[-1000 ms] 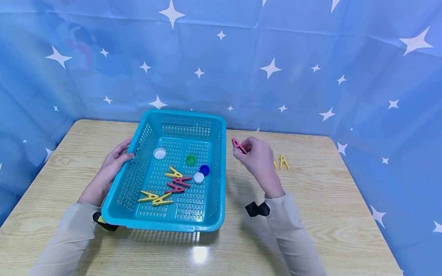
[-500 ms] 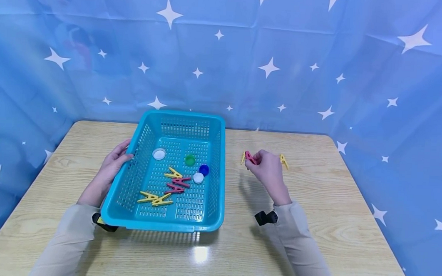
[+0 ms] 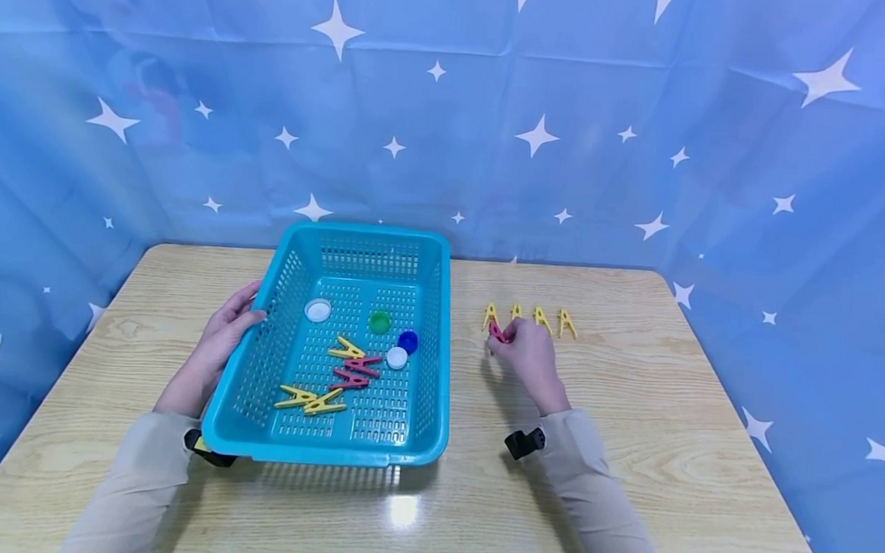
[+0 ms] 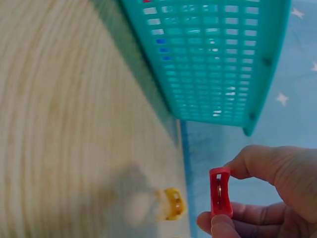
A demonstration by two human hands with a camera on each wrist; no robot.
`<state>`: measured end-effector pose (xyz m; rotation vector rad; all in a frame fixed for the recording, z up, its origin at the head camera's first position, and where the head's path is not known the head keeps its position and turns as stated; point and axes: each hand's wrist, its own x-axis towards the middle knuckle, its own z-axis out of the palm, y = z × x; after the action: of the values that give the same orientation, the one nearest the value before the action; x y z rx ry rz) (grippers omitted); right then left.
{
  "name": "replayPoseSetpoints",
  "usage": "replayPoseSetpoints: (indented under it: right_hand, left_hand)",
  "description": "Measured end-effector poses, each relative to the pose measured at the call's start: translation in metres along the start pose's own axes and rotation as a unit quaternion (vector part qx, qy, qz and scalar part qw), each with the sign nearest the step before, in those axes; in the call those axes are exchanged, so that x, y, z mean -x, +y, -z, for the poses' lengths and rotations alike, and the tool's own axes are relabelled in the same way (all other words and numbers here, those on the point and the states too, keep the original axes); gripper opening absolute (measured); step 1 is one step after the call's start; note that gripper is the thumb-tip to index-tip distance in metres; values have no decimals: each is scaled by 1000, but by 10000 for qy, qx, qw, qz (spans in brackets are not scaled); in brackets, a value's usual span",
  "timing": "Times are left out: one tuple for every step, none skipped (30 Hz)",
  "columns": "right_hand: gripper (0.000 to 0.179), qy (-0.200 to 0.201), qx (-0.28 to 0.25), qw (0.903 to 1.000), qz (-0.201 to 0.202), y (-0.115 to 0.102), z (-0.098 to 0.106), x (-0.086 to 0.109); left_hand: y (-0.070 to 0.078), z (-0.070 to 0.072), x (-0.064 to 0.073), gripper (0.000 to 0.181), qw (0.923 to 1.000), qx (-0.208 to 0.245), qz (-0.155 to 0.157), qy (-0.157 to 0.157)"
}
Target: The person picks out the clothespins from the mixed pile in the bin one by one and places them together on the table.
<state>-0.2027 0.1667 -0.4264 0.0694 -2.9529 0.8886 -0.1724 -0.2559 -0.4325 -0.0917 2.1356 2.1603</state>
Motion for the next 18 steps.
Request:
replayPoseSetpoints:
  right_hand:
    - [21, -24, -13, 10000, -18, 1, -2, 0]
    - [22, -45, -15, 10000, -31, 3, -4, -1]
    - [25, -57, -13, 10000, -21, 4, -5, -1]
    - [26, -74, -3, 10000, -14, 5, -7, -1]
    - [28, -75, 4, 10000, 15, 7, -9, -2]
    - [31, -82, 17, 10000, 25, 8, -10, -2]
    - [33, -83, 30, 10000, 34, 8, -12, -3]
    - [34, -99, 43, 9999, 32, 9, -13, -4]
    - [36, -124, 48, 9999, 11, 9, -14, -4]
    - [36, -152, 50, 9999, -25, 9, -15, -5]
    - [37, -173, 63, 9998, -70, 9, -17, -5]
    - [37, -202, 75, 9997, -126, 9, -18, -5]
    - [37, -229, 90, 9995, -192, 9, -18, -6]
    - [37, -262, 121, 9992, -276, 8, -19, -6]
    - [36, -288, 149, 9989, -346, 8, -20, -6]
    - [35, -312, 185, 9985, -408, 8, -21, -6]
    - [35, -332, 213, 9982, -458, 8, -22, -7]
    - [34, -356, 226, 9978, -507, 8, -22, -7]
  left_hand:
    - [0, 0, 0, 60, 10000, 7, -4, -2]
    - [0, 0, 0, 60, 10000, 12, -3, -4]
    - [0, 0, 0, 60, 10000, 16, 2, -6]
    - [0, 0, 0, 60, 10000, 26, 3, -10]
    - [0, 0, 0, 60, 10000, 37, 3, -14]
    - [0, 0, 0, 60, 10000, 40, -2, -16]
    - [-1, 0, 0, 60, 10000, 44, -13, -19]
    - [-1, 1, 0, 60, 10000, 50, -16, -21]
    - [-1, 1, 0, 60, 10000, 59, -22, -24]
    - [-1, 1, 0, 60, 10000, 65, -33, -24]
    - [-1, 1, 0, 60, 10000, 70, -40, -23]
    - [-1, 1, 0, 60, 10000, 78, -44, -26]
    - [-1, 1, 0, 60, 9999, 85, -46, -28]
    - [-1, 1, 0, 60, 9999, 90, -40, -27]
    - [-1, 1, 0, 60, 9999, 90, -39, -26]
    - [-1, 1, 0, 60, 10000, 87, -33, -24]
    - [-1, 1, 0, 60, 10000, 86, -29, -21]
    - [-1, 1, 0, 61, 10000, 84, -26, -20]
